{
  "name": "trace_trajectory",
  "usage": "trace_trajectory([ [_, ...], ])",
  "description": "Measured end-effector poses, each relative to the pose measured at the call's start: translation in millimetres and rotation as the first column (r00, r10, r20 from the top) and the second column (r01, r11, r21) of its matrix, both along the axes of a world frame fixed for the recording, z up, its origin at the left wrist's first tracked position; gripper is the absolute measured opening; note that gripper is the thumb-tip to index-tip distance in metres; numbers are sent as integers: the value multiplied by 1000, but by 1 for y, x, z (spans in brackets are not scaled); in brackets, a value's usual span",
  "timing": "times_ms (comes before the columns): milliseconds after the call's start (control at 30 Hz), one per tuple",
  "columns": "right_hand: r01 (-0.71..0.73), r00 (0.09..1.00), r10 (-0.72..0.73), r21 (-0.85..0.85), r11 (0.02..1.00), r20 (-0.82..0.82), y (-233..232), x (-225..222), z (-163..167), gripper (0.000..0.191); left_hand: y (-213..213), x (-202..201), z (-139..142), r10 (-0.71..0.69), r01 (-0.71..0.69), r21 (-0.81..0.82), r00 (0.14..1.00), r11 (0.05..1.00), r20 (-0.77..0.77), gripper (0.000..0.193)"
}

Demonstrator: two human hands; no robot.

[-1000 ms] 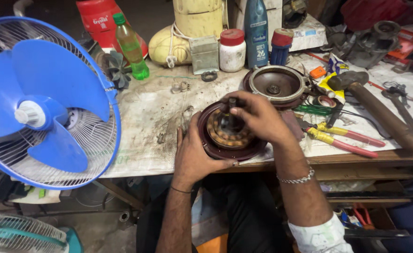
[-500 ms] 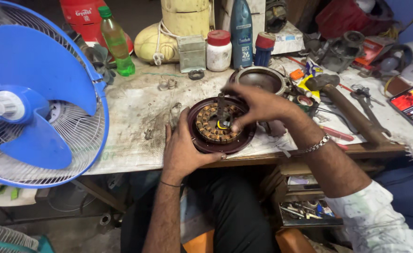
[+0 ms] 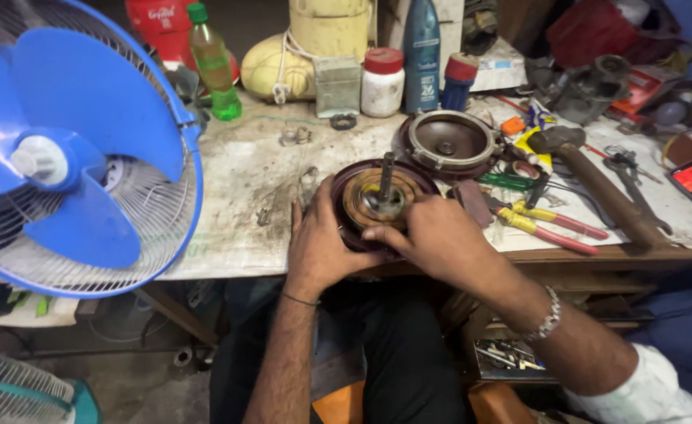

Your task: The person uses a screwdriver to adjust a fan motor rotor, then uses a hammer to tap the rotor shaft. The person applies lubricant from a bottle to the rotor and spins it by hand to distribute the lubricant.

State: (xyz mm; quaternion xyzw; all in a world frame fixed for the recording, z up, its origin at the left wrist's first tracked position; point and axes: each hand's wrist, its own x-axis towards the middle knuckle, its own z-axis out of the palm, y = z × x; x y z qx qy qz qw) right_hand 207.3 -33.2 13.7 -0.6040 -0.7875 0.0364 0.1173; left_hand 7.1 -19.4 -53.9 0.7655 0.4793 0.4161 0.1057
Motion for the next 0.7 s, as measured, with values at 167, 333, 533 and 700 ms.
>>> trace_trajectory([
  [167, 76, 947, -31, 128, 989, -319, 25, 16, -1, 39, -1, 0, -1, 34, -36, -56, 999, 998, -30, 146],
  [333, -324, 932, 362, 428, 844, -7, 67, 40, -12, 29, 1, 1, 1, 29, -29, -57, 999, 998, -13, 146],
  [533, -145, 988, 108, 432, 890, 109, 33, 41, -34, 15, 1, 2, -1, 36, -39, -76, 999, 996, -38, 146],
  [700, -200, 959, 274, 511, 836, -73, -13, 0, -46, 24, 2, 2, -2, 32, -34, -70, 999, 997, -33, 145],
])
